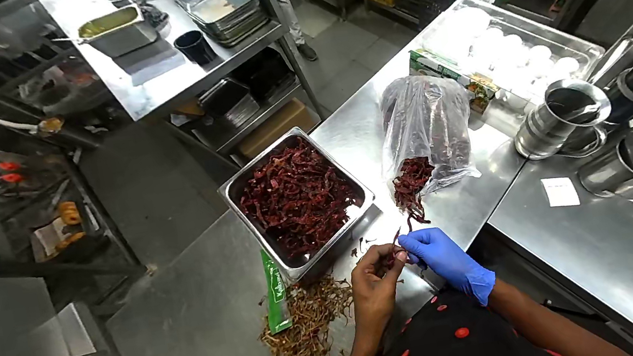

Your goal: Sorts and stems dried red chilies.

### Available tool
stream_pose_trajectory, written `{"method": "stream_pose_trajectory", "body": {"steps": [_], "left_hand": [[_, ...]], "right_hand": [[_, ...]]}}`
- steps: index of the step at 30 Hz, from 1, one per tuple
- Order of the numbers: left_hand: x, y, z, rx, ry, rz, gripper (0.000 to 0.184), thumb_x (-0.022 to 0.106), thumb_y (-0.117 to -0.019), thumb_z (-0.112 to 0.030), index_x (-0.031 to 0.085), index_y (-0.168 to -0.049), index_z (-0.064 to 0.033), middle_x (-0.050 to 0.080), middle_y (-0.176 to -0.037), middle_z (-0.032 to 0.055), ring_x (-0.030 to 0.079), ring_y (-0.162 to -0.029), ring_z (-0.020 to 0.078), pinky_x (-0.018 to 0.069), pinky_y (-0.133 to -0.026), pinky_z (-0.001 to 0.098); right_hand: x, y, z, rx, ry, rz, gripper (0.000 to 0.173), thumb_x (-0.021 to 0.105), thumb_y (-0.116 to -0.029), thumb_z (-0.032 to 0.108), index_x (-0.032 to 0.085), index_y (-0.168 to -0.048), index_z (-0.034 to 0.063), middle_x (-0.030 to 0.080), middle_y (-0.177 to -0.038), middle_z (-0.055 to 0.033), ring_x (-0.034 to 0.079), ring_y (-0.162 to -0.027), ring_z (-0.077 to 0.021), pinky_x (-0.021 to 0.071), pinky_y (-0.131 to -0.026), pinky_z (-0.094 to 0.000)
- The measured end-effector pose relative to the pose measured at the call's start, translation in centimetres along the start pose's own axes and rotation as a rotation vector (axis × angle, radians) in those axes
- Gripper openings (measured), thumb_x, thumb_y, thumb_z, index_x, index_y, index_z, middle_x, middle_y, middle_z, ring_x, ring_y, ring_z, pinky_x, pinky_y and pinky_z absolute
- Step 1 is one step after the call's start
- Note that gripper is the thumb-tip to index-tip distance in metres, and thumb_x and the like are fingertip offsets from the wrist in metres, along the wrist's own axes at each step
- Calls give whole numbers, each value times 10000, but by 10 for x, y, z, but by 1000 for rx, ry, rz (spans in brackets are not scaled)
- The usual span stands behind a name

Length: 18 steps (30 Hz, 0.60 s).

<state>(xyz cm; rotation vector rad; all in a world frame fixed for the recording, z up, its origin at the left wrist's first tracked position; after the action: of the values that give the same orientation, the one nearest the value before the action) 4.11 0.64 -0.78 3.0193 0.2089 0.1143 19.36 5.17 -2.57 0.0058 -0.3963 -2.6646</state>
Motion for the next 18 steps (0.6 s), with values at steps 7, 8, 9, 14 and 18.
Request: {"method": "stream_pose_trajectory", "body": {"steps": [7, 8, 9, 14, 18], "left_hand": [[20, 0, 8, -228, 495, -67, 92, 645, -943, 2, 727, -984, 7, 674, -858, 110, 594, -692, 106, 522, -648, 247], [20, 0, 9, -244, 531, -71, 96, 635, -949, 6, 724, -984, 14, 677, -863, 115, 598, -698, 107, 523, -652, 246], [21, 2, 9, -280, 575, -77, 108, 618, -962, 6, 720, -993, 22, 680, -870, 119, 605, -703, 111, 528, -659, 249], [23, 12, 8, -280, 294, -178, 159, 488, -1060, -63, 631, -1035, 3, 612, -772, 48, 536, -614, 84, 456, -574, 226], [12, 5, 7, 288, -796, -250, 185, 569, -929, -87, 691, -1062, -49, 668, -941, 58, 680, -816, 185, 595, -691, 400]], "right_hand": [[17, 2, -1, 120, -733, 150, 336, 494, -1079, 311, 580, -806, 136, 442, -622, 64, 429, -537, -32, 390, -535, -187], [18, 2, -1, 102, -719, 141, 346, 498, -1075, 320, 576, -790, 140, 435, -611, 65, 421, -530, -33, 382, -529, -190], [19, 3, 0, 60, -647, 113, 367, 492, -1075, 327, 565, -769, 136, 428, -599, 61, 418, -524, -39, 376, -524, -198], [17, 2, 10, -677, 705, -447, 375, 559, -1024, 241, 591, -675, 105, 515, -588, 2, 527, -571, -145, 442, -600, -337], [28, 0, 10, -807, 1183, -539, 286, 561, -968, 191, 618, -702, 105, 546, -586, -22, 561, -566, -215, 452, -599, -403]]}}
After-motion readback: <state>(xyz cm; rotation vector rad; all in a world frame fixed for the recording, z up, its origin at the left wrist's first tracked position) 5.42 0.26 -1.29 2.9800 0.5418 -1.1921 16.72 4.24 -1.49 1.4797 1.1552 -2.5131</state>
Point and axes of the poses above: each hand's wrist, its own y-axis away from the middle knuckle, its own x-axis out of the palm, z = x × y, the point moved 4 cm from there along -y, towards the middle knuckle
